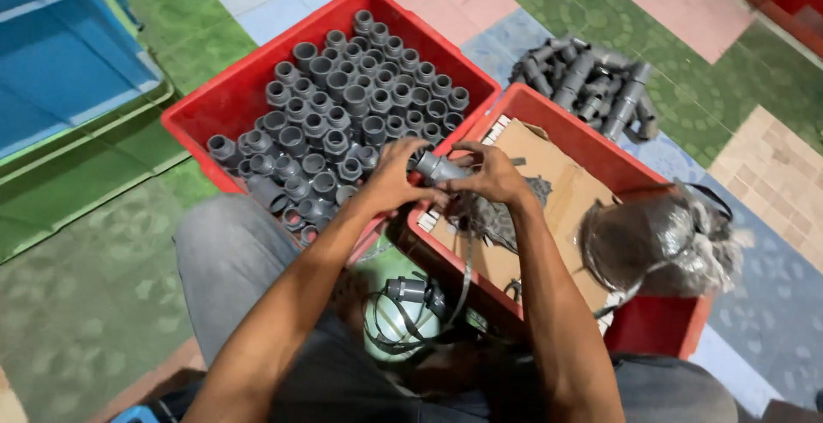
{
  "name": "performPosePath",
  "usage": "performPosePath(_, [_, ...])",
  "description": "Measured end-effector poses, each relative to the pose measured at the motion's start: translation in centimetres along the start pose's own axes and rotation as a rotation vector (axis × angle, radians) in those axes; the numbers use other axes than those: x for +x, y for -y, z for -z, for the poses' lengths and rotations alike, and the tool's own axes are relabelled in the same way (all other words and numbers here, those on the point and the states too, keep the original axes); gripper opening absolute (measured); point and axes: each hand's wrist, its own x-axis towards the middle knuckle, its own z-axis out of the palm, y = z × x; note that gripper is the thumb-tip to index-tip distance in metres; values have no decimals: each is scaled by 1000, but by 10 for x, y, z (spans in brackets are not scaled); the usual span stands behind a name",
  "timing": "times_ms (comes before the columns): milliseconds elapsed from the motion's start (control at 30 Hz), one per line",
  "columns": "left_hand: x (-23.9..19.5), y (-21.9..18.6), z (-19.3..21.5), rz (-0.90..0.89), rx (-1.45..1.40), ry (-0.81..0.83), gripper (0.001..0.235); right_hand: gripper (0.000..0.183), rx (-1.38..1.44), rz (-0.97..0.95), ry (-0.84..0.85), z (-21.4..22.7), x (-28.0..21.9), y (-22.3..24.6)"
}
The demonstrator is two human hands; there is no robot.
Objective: Assembling PVC pipe fittings by hand, taking components from a large red bin and joining them into sub-assemblies.
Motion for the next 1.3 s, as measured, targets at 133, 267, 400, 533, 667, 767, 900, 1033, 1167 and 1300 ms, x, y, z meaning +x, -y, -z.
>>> performPosePath(133, [8, -1, -16, -130, 417, 172, 90, 88, -54, -61, -33, 3, -25, 0])
performPosePath(267, [12, -1, -30, -274, 568, 211, 68, 85, -40, -73, -34, 4, -40, 10])
performPosePath(400, [11, 1, -38, -371, 592, 204, 67, 74, 168, -14, -20, 9, -38, -29])
performPosePath(533, [11, 19, -45, -299, 564, 166, 67, 73, -53, -336, -329, -21, -27, -104])
performPosePath(667, [14, 29, -52, -293, 573, 150, 68, 45, -315, -517, -191, -47, -21, -129])
performPosePath(767, [13, 33, -55, -299, 536, 142, 66, 33, -314, -489, -202, -46, -17, -158])
performPosePath(900, [11, 32, -55, -258, 524, 86, 64, 24, -208, -372, -219, -16, -42, -147])
performPosePath(1033, [13, 40, -55, -249, 507, 65, 63, 21, -231, -289, -199, 15, -67, -139])
performPosePath(1167, [12, 36, -54, -211, 467, 49, 65, 21, -274, -276, -168, 21, -84, -113])
performPosePath(1300, [10, 34, -51, -173, 456, 62, 65, 24, -271, -230, -160, 19, -88, -112])
